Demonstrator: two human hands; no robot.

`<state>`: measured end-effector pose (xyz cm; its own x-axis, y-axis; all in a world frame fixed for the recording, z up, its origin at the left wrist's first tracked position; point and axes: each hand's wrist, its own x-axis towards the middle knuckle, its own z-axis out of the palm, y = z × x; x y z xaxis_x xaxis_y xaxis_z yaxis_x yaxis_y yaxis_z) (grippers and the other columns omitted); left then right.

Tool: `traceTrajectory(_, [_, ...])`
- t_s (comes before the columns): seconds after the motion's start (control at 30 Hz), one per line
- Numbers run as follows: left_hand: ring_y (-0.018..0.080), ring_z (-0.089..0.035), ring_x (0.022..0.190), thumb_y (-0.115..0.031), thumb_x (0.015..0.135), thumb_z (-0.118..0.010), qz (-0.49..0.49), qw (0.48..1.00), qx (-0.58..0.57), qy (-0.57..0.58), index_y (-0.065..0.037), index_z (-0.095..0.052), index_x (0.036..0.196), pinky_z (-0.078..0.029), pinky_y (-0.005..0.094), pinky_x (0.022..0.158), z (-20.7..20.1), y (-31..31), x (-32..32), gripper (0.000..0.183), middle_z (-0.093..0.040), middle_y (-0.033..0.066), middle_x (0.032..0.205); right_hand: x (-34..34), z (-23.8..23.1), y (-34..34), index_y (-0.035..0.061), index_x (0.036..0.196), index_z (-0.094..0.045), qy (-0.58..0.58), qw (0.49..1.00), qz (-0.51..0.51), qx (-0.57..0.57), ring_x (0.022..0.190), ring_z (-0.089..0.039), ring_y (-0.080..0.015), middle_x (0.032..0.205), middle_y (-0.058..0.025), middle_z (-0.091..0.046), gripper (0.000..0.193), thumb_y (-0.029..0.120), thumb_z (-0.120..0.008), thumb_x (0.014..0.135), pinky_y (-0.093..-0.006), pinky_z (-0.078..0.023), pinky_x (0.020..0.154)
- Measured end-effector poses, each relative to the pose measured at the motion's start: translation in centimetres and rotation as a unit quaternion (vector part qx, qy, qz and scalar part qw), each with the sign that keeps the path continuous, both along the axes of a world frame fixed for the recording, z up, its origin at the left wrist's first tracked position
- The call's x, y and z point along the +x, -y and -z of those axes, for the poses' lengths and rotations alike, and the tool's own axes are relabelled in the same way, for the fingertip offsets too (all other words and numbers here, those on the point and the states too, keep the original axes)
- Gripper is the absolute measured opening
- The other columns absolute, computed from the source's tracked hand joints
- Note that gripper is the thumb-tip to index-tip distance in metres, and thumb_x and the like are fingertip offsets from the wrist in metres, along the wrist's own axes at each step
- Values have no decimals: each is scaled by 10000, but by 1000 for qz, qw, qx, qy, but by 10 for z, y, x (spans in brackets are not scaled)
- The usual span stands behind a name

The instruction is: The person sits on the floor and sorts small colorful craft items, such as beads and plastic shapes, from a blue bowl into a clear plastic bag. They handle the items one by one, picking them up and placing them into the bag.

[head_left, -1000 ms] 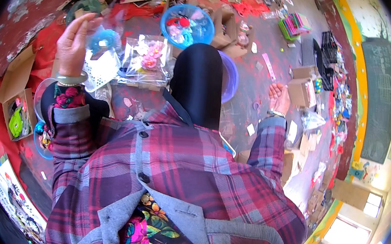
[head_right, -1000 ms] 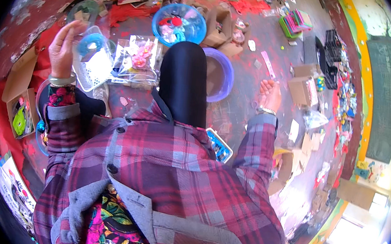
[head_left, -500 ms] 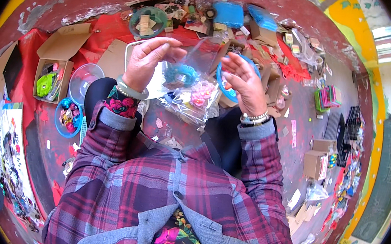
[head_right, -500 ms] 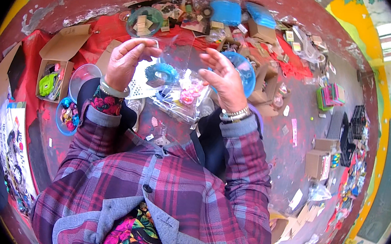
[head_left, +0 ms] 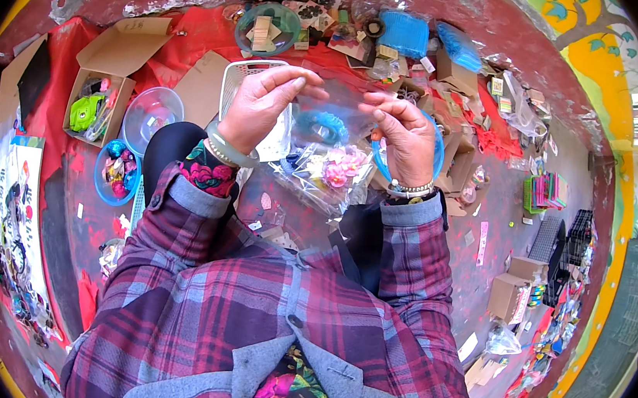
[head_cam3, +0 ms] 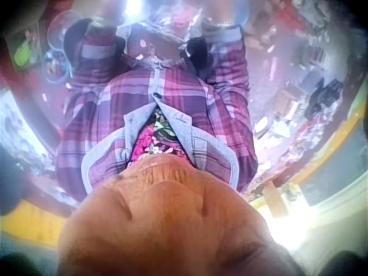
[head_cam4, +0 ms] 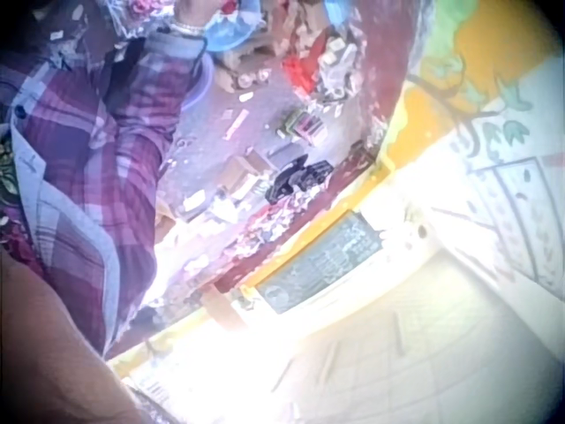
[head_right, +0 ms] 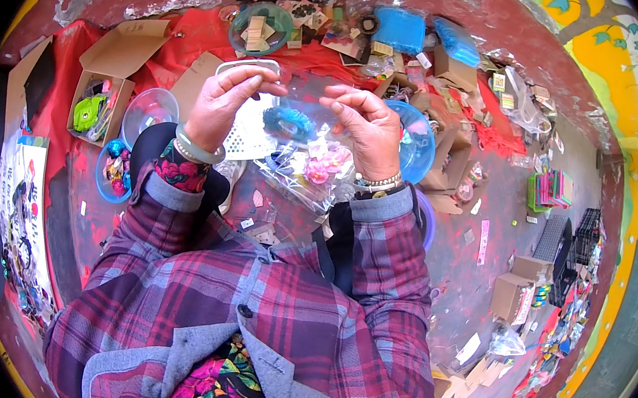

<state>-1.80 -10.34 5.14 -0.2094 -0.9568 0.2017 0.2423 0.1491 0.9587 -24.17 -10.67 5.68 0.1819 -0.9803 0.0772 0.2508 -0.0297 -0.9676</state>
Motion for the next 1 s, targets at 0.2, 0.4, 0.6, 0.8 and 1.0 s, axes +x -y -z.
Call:
traceTrajectory(0.2, [146, -607, 886, -130, 927, -441, 20, 998, 55, 8, 31, -565, 1046, -473, 239, 754, 1, 5, 3, 236, -637, 108, 952, -1, 0, -4, -22, 948, -594, 27, 999, -11, 33, 850, -630, -174, 947, -125, -630, 141, 22, -607, 815, -259, -523, 717])
traceTrajectory(0.4, [165, -597, 951, -119, 904, -490, 83, 988, 72, -111, 27, -561, 1072, -481, 270, 813, 12, 7, 3, 233, -632, 127, 993, 2, -2, -7, -46, 982, -612, 18, 998, 3, 54, 813, -640, -177, 890, -129, -651, 194, 34, -622, 805, -264, -525, 728])
traceTrajectory(0.6, [190, -628, 898, -140, 886, -532, 72, 991, 94, -63, 16, -563, 1117, -504, 284, 787, 9, 5, 2, 280, -646, 130, 936, 0, -4, -9, -31, 966, -636, -34, 998, 13, 53, 759, -650, -155, 851, -121, -667, 173, 54, -615, 817, -219, -503, 611])
traceTrajectory(0.8, [211, -649, 854, -148, 884, -536, 73, 993, 81, -54, 8, -571, 1114, -523, 233, 628, 5, 3, 5, 279, -651, 135, 927, -1, -6, -13, -2, 984, -647, -95, 995, 26, -25, 722, -651, -131, 847, -105, -673, 173, 53, -592, 829, -175, -435, 510])
traceTrajectory(1.0, [234, -655, 842, -116, 894, -506, 99, 986, 94, -95, 15, -575, 1094, -515, 214, 561, 2, 2, 5, 249, -642, 148, 958, -7, 0, -11, -12, 953, -649, -46, 997, -1, -58, 692, -637, -125, 845, -113, -670, 155, 7, -563, 825, -181, -432, 507])
